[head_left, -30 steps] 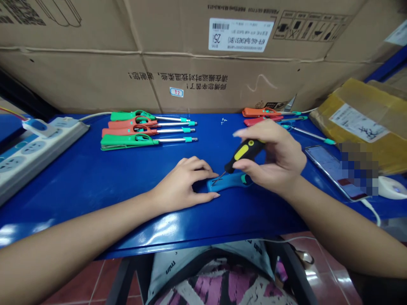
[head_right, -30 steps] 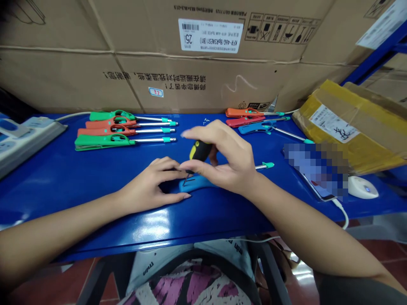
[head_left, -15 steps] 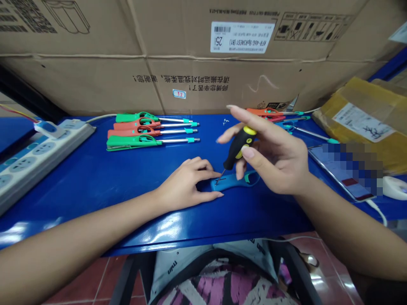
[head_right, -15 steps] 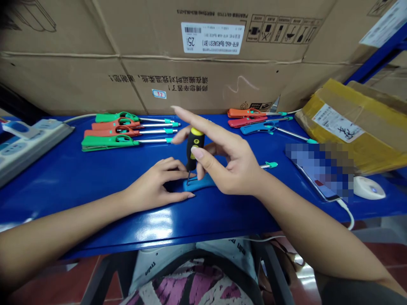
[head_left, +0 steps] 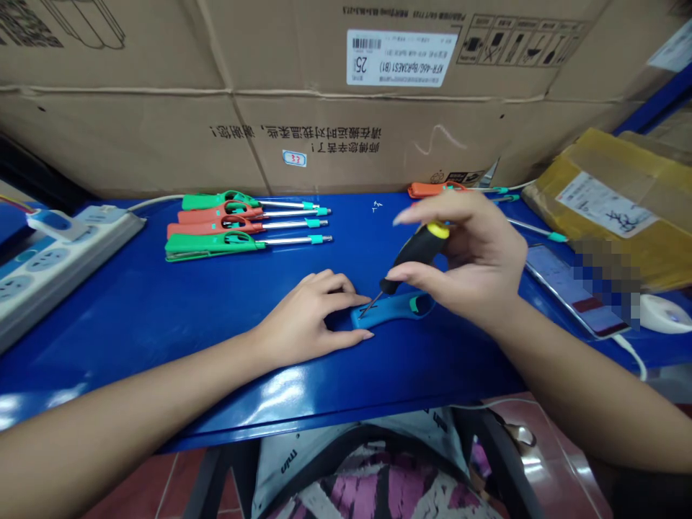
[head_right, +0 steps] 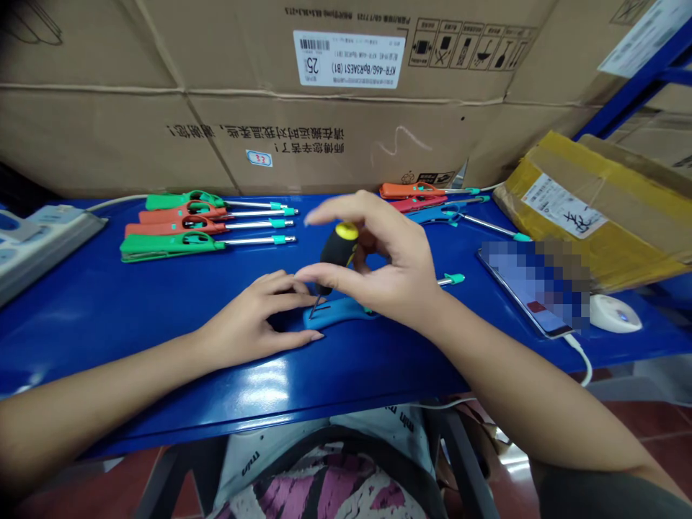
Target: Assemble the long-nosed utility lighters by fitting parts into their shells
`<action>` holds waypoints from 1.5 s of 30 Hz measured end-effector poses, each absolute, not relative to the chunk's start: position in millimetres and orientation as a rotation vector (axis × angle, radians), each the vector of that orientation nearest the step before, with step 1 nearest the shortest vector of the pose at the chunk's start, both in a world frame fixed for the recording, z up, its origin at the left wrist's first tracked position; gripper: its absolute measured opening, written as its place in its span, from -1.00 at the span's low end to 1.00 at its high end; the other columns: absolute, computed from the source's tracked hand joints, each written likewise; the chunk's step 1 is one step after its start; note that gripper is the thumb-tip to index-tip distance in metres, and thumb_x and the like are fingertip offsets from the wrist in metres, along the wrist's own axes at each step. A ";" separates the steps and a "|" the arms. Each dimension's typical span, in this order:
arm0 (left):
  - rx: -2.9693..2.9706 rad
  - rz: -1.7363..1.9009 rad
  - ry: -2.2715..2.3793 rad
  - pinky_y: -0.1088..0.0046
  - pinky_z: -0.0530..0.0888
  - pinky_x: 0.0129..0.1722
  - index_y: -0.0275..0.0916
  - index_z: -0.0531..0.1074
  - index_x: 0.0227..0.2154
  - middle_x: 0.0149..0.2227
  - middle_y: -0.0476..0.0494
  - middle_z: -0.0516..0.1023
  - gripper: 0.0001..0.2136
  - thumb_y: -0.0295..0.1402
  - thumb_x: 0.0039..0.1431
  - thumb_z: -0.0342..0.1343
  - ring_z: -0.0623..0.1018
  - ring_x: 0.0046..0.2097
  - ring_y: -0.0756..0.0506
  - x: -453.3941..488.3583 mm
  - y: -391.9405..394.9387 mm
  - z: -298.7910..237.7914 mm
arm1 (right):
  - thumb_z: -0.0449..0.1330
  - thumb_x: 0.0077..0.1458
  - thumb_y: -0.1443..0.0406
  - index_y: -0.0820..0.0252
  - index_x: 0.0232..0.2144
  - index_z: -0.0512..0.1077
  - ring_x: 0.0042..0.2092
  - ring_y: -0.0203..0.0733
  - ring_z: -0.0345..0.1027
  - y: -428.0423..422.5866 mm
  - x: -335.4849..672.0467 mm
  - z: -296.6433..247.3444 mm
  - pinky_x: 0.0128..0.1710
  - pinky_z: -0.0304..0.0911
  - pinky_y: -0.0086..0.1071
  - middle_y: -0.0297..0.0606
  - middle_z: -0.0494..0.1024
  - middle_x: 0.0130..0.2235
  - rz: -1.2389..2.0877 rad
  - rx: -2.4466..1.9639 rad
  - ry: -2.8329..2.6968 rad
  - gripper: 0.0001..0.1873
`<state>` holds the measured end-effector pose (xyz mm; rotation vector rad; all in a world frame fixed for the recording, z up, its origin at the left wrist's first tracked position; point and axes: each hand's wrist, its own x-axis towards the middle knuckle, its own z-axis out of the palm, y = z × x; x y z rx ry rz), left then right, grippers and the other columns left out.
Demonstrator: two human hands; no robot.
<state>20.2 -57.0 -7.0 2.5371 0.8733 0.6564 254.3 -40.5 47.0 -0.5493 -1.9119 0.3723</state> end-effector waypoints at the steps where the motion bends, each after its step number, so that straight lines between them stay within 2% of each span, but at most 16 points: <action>1: 2.540 0.657 0.876 0.26 0.38 -0.04 -0.14 0.53 0.00 -0.13 -0.10 0.52 -0.64 -0.11 0.20 0.28 0.48 -0.11 -0.13 20.3 -57.1 -7.0 | 0.35 0.13 0.10 0.02 0.04 0.50 -0.30 -0.24 0.46 -40.0 253.8 46.0 -0.45 0.49 -0.40 -0.26 0.58 -0.12 0.356 -0.548 -1.908 -0.57; 3: 2.540 0.656 0.879 0.26 0.38 -0.05 -0.15 0.54 -0.01 -0.14 -0.10 0.52 -0.64 -0.11 0.20 0.27 0.48 -0.12 -0.13 20.5 -57.2 -6.8 | 0.23 0.25 0.11 0.01 0.15 0.42 -0.31 -0.26 0.46 -40.9 253.5 45.6 -0.45 0.50 -0.39 -0.23 0.57 -0.04 0.446 -0.563 -1.966 -0.55; 6: 2.535 0.651 0.882 0.26 0.38 -0.06 -0.17 0.54 -0.01 -0.16 -0.10 0.52 -0.64 -0.11 0.20 0.28 0.48 -0.12 -0.12 20.5 -57.2 -6.7 | 0.06 0.37 0.16 -0.03 0.34 0.18 -0.34 -0.31 0.46 -44.2 253.6 46.8 -0.46 0.50 -0.40 -0.21 0.52 0.07 0.613 -0.589 -2.056 -0.47; 11: 2.555 0.682 0.873 0.27 0.38 -0.07 -0.15 0.54 -0.02 -0.15 -0.08 0.53 -0.65 -0.11 0.20 0.28 0.47 -0.13 -0.12 20.4 -56.6 -7.6 | 0.31 0.16 0.06 0.02 0.12 0.43 -0.20 -0.12 0.49 -43.5 254.1 46.3 -0.36 0.55 -0.27 -0.21 0.56 -0.05 0.291 -0.587 -2.007 -0.50; 13: 2.551 0.674 0.875 0.27 0.39 -0.07 -0.16 0.54 -0.02 -0.16 -0.08 0.52 -0.65 -0.11 0.20 0.28 0.47 -0.14 -0.11 20.7 -56.6 -7.4 | 0.22 0.24 0.05 0.04 0.20 0.36 -0.16 -0.09 0.50 -44.3 255.1 46.6 -0.32 0.56 -0.22 -0.17 0.55 0.01 0.312 -0.593 -2.055 -0.46; 16: 2.538 0.656 0.882 0.27 0.39 -0.07 -0.17 0.54 -0.02 -0.17 -0.09 0.51 -0.64 -0.11 0.19 0.28 0.47 -0.14 -0.11 21.1 -57.0 -6.6 | 0.02 0.38 0.14 0.05 0.36 0.12 -0.11 -0.12 0.50 -47.0 255.4 47.5 -0.29 0.55 -0.25 -0.12 0.51 0.10 0.476 -0.604 -2.115 -0.44; 17: 2.539 0.661 0.882 0.27 0.39 -0.06 -0.17 0.55 -0.03 -0.17 -0.09 0.51 -0.64 -0.11 0.19 0.28 0.47 -0.14 -0.12 21.2 -57.1 -6.5 | 0.04 0.38 0.17 0.04 0.37 0.12 -0.12 -0.13 0.50 -47.3 255.0 47.5 -0.30 0.55 -0.27 -0.13 0.51 0.09 0.480 -0.596 -2.107 -0.44; 21: 2.550 0.693 0.871 0.28 0.39 -0.08 -0.16 0.55 -0.04 -0.20 -0.08 0.52 -0.66 -0.12 0.20 0.28 0.47 -0.15 -0.12 21.3 -57.4 -6.6 | 0.28 0.20 0.09 -0.04 0.20 0.36 -0.20 -0.11 0.50 -45.0 252.7 45.3 -0.34 0.53 -0.26 -0.22 0.58 -0.05 0.250 -0.455 -2.045 -0.47; 23: 2.542 0.685 0.868 0.27 0.40 -0.08 -0.17 0.55 -0.03 -0.21 -0.09 0.51 -0.65 -0.12 0.20 0.28 0.47 -0.16 -0.12 21.3 -57.3 -6.8 | 0.17 0.28 0.05 -0.01 0.24 0.33 -0.20 -0.10 0.50 -45.0 252.5 44.6 -0.31 0.54 -0.22 -0.18 0.57 -0.02 0.280 -0.472 -2.065 -0.48; 26: 2.529 0.674 0.869 0.26 0.40 -0.07 -0.17 0.55 -0.02 -0.20 -0.09 0.50 -0.64 -0.11 0.20 0.28 0.47 -0.15 -0.12 21.2 -57.3 -7.2 | -0.02 0.40 0.12 0.00 0.32 0.21 -0.21 -0.14 0.52 -46.9 252.6 45.0 -0.29 0.54 -0.22 -0.15 0.55 0.03 0.442 -0.581 -2.080 -0.50; 29: 2.530 0.687 0.872 0.26 0.40 -0.07 -0.16 0.55 -0.04 -0.19 -0.09 0.52 -0.66 -0.12 0.19 0.28 0.47 -0.15 -0.12 21.5 -57.1 -7.2 | 0.17 0.29 0.09 0.00 0.15 0.41 -0.24 -0.12 0.51 -47.0 252.1 46.0 -0.33 0.53 -0.24 -0.18 0.59 -0.08 0.342 -0.554 -2.017 -0.58; 31: 2.525 0.687 0.869 0.26 0.40 -0.06 -0.17 0.55 -0.04 -0.18 -0.09 0.52 -0.66 -0.13 0.19 0.28 0.48 -0.15 -0.12 21.7 -56.8 -6.7 | 0.24 0.23 0.08 0.02 0.06 0.48 -0.24 -0.13 0.50 -46.3 251.7 46.5 -0.35 0.52 -0.25 -0.19 0.59 -0.10 0.261 -0.552 -1.971 -0.62; 35: 2.510 0.667 0.867 0.26 0.41 -0.05 -0.21 0.55 -0.03 -0.19 -0.11 0.52 -0.63 -0.12 0.19 0.29 0.48 -0.14 -0.12 21.7 -56.2 -5.8 | 0.05 0.37 0.14 0.00 0.26 0.30 -0.25 -0.20 0.50 -46.3 251.5 45.6 -0.39 0.51 -0.31 -0.18 0.56 0.01 0.431 -0.621 -2.006 -0.55; 37: 2.516 0.680 0.865 0.26 0.41 -0.06 -0.20 0.55 -0.03 -0.18 -0.11 0.52 -0.64 -0.12 0.19 0.29 0.48 -0.14 -0.12 21.6 -56.1 -6.2 | 0.09 0.35 0.12 -0.01 0.25 0.30 -0.25 -0.19 0.49 -46.0 251.3 44.3 -0.41 0.50 -0.32 -0.20 0.56 0.00 0.432 -0.595 -2.003 -0.53; 40: 2.530 0.714 0.856 0.28 0.41 -0.07 -0.17 0.55 -0.04 -0.19 -0.09 0.52 -0.66 -0.13 0.19 0.29 0.48 -0.16 -0.11 21.4 -56.1 -7.1 | 0.24 0.23 0.06 -0.01 0.15 0.41 -0.23 -0.14 0.49 -45.5 251.5 42.7 -0.39 0.51 -0.28 -0.20 0.57 -0.04 0.280 -0.533 -1.980 -0.53; 45: 2.531 0.686 0.870 0.27 0.42 -0.07 -0.18 0.55 -0.03 -0.20 -0.10 0.52 -0.64 -0.10 0.19 0.28 0.48 -0.16 -0.12 21.6 -55.8 -7.4 | -0.01 0.40 0.17 -0.03 0.30 0.26 -0.23 -0.17 0.49 -47.2 251.4 43.8 -0.32 0.53 -0.23 -0.18 0.57 0.03 0.377 -0.561 -2.049 -0.53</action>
